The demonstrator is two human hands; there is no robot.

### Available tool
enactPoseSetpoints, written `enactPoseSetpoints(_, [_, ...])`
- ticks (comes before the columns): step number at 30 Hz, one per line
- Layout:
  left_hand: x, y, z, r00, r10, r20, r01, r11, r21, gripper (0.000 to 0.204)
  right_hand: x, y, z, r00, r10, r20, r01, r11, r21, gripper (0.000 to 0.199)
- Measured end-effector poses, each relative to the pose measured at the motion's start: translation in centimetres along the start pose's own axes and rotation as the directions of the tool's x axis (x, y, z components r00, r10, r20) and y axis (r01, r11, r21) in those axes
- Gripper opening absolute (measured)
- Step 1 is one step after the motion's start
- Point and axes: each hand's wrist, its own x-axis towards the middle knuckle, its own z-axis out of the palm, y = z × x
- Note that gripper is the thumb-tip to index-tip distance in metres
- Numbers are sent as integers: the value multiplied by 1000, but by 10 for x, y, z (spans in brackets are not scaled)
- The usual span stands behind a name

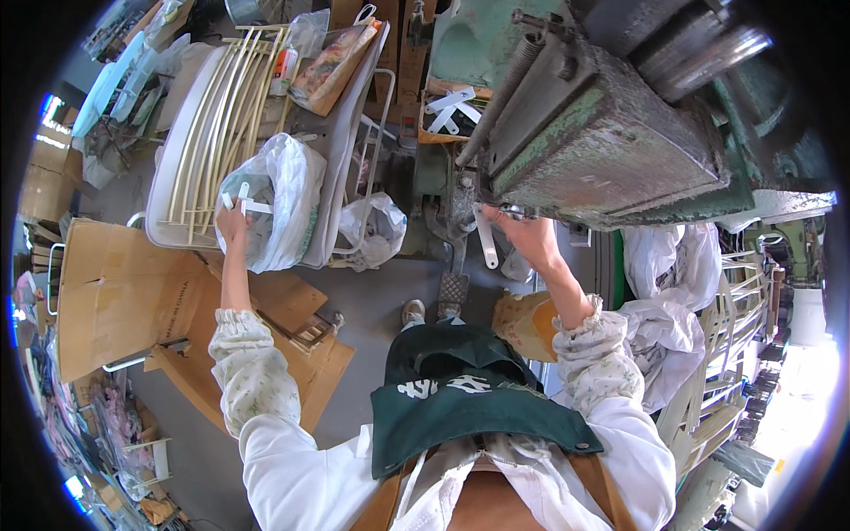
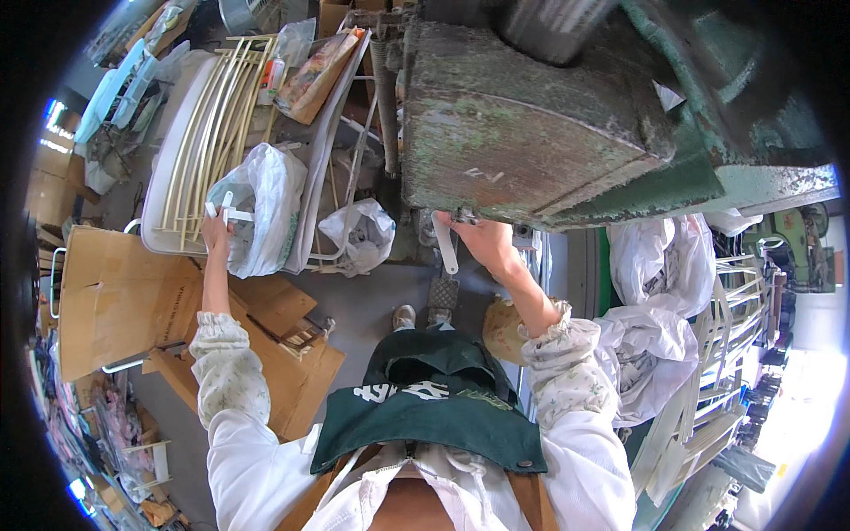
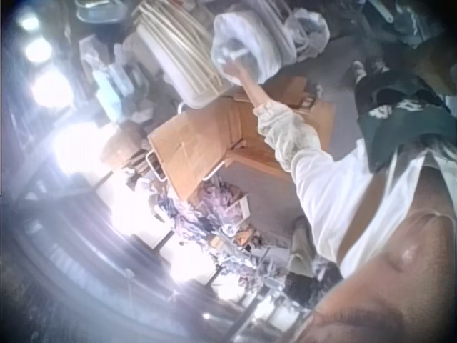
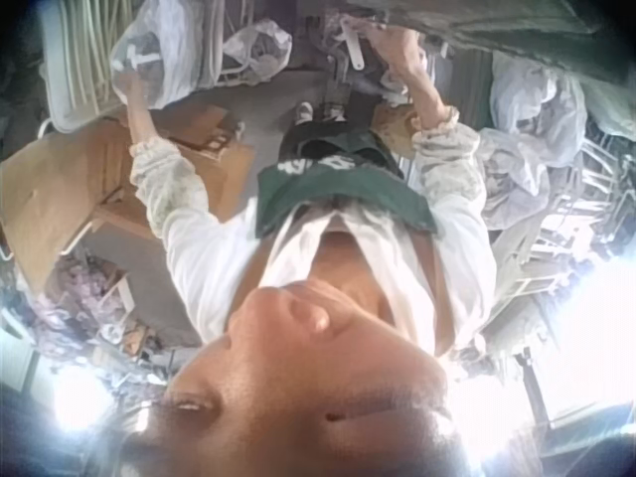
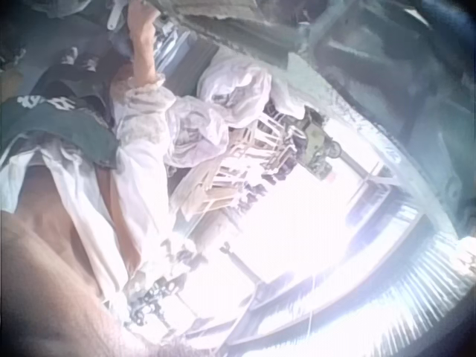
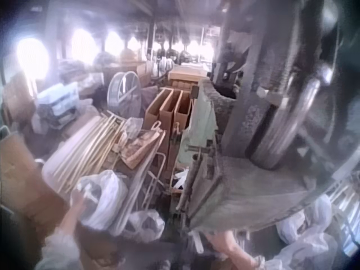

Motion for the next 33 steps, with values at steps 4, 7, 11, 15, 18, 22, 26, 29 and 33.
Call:
enactPoseSetpoints(4, [-70, 46, -4, 972, -89, 218, 185, 861, -473, 21, -15, 9, -21, 979, 200, -47, -202, 978, -51, 9])
enactPoseSetpoints(7, [-119, 74, -9, 997, -61, 44, 75, 841, -536, 16, -50, 1, -24, 968, -192, -161, 158, 966, -207, 11])
enactPoseSetpoints(11, [-132, 98, -21, 954, -22, -300, -173, 776, -606, 9, -82, -35, -5, 849, -503, 164, 526, 837, -152, 25])
enactPoseSetpoints(15, [-209, 142, -18, 811, -50, 583, 540, 446, -714, 18, -75, -58, 38, 798, -545, 258, 571, 820, -32, 43])
enactPoseSetpoints(18, [-277, 165, -11, 518, 76, 852, 584, 696, -418, 24, -61, -70, 61, 891, -313, 329, 392, 896, -209, 45])
enactPoseSetpoints(22, [-328, 185, 5, 389, -27, 921, 701, 657, -277, 20, -81, -36, 46, 833, 79, 548, -12, 992, -124, 16])
enactPoseSetpoints(26, [-377, 170, 27, 287, -93, 953, 866, 450, -217, 26, -144, -16, 34, 892, 330, 310, -367, 928, 66, 16])
enactPoseSetpoints(29, [-404, 178, 26, 220, 11, 975, 955, 200, -218, 68, -173, -30, 32, 941, 298, 159, -309, 950, 46, 16])
enactPoseSetpoints(33, [-405, 167, 29, 301, 259, 918, 859, 343, -379, 74, -181, -30, 27, 943, 330, 37, -332, 932, 143, 16])
